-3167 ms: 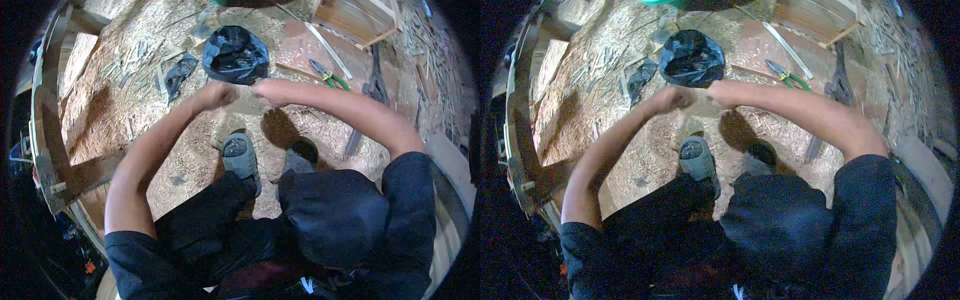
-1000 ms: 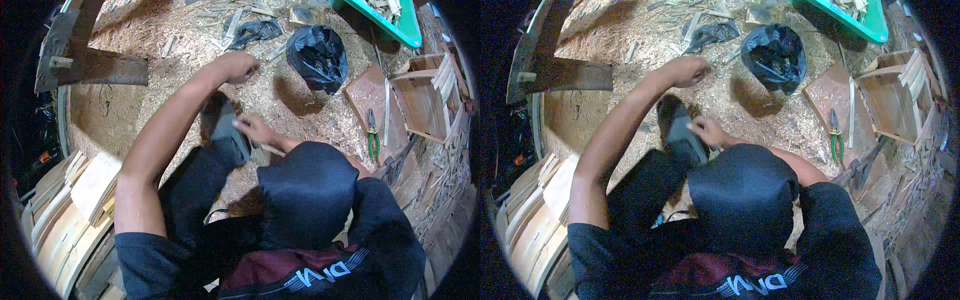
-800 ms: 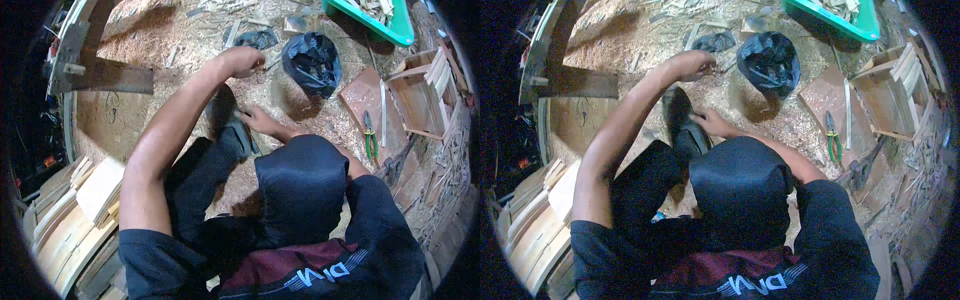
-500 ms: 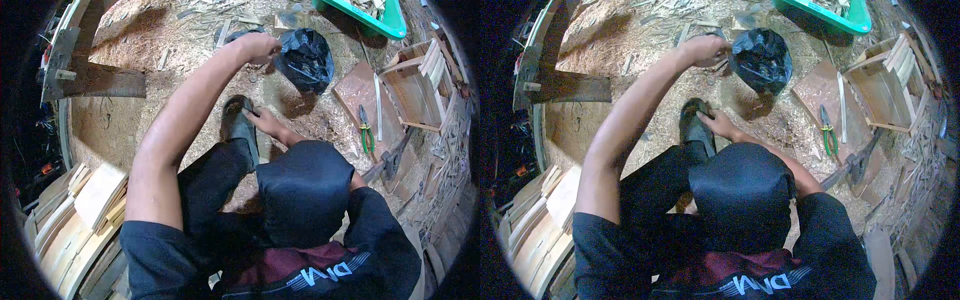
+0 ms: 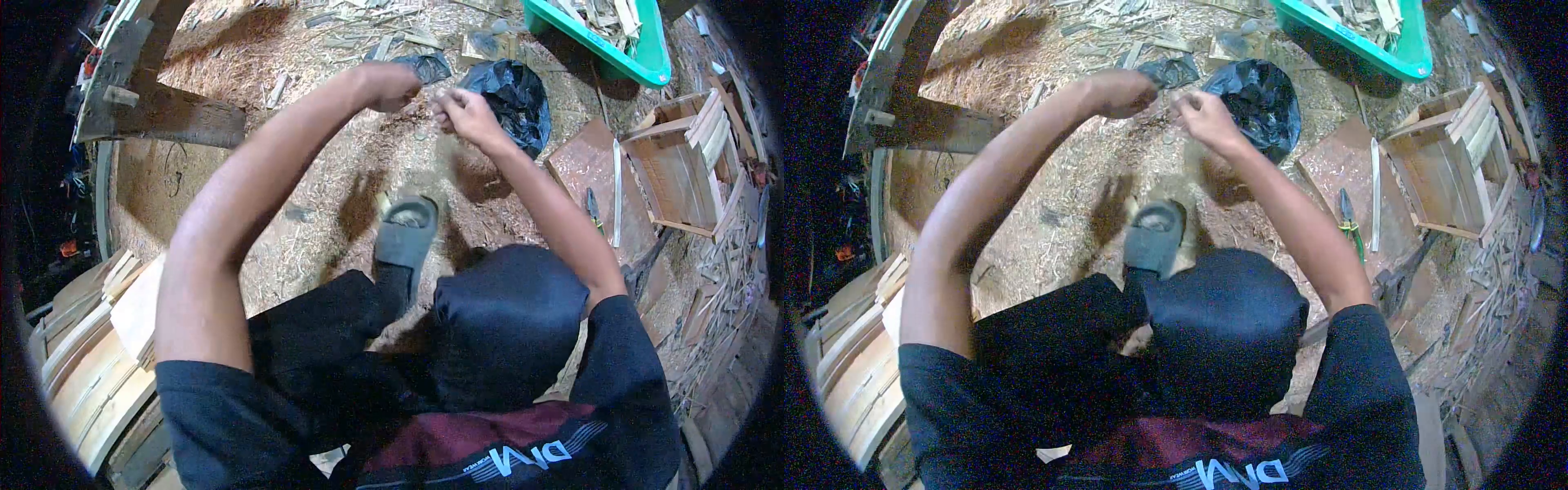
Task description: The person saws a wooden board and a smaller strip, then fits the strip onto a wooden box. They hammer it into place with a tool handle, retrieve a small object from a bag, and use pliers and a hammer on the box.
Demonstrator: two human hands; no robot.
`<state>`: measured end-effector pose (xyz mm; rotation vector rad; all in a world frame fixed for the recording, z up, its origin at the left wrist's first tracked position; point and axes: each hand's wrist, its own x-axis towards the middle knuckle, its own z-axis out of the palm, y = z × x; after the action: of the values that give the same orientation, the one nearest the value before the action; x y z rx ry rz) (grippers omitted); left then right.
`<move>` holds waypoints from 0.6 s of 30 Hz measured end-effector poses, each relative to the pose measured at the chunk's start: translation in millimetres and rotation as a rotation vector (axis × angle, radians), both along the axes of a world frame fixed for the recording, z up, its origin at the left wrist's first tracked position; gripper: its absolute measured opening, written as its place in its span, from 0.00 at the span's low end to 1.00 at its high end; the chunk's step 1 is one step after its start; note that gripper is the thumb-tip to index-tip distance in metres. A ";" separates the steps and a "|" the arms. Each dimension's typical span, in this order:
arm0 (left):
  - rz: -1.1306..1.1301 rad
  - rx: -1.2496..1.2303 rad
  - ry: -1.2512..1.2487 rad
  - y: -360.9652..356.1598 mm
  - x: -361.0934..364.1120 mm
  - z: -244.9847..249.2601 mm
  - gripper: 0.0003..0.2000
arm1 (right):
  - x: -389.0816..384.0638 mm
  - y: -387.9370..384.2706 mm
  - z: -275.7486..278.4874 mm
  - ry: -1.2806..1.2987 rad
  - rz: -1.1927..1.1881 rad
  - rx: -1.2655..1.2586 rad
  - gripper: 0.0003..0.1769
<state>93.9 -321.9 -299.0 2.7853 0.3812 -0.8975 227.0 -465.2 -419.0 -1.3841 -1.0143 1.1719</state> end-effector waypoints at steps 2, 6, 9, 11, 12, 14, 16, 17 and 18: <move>-0.023 0.071 0.116 -5.1 0.0 17.9 0.08 | 17.0 5.9 20.4 0.059 -0.018 -0.059 0.23; -0.088 0.054 0.117 -12.9 -10.9 30.7 0.10 | 43.7 15.9 7.4 0.075 -0.145 0.006 0.17; -0.138 -0.003 0.136 -12.3 -12.3 29.2 0.14 | 46.8 0.8 9.4 0.072 -0.207 0.017 0.17; -0.123 -0.021 0.086 -11.7 -5.7 20.1 0.14 | 48.7 -8.3 7.2 0.020 -0.228 0.026 0.17; -0.115 -0.033 0.065 -12.3 -3.1 13.2 0.14 | 46.3 -14.0 10.3 0.016 -0.233 0.016 0.16; -0.139 -0.012 0.073 -8.6 11.3 0.5 0.15 | 44.3 -19.5 17.6 0.004 -0.246 0.001 0.16; -0.142 -0.007 0.046 -4.9 24.1 -10.5 0.15 | 48.8 -23.3 16.4 -0.012 -0.259 0.024 0.15; -0.149 -0.017 0.037 -0.8 29.2 -13.9 0.14 | 52.2 -23.4 15.8 -0.028 -0.273 0.029 0.14; -0.133 -0.031 0.016 0.1 30.7 -11.2 0.14 | 55.4 -22.9 15.0 -0.044 -0.288 0.037 0.14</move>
<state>124.6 -321.8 -310.2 2.8037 0.1840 -0.9465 282.4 -488.1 -404.0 -1.4757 -0.8297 0.9089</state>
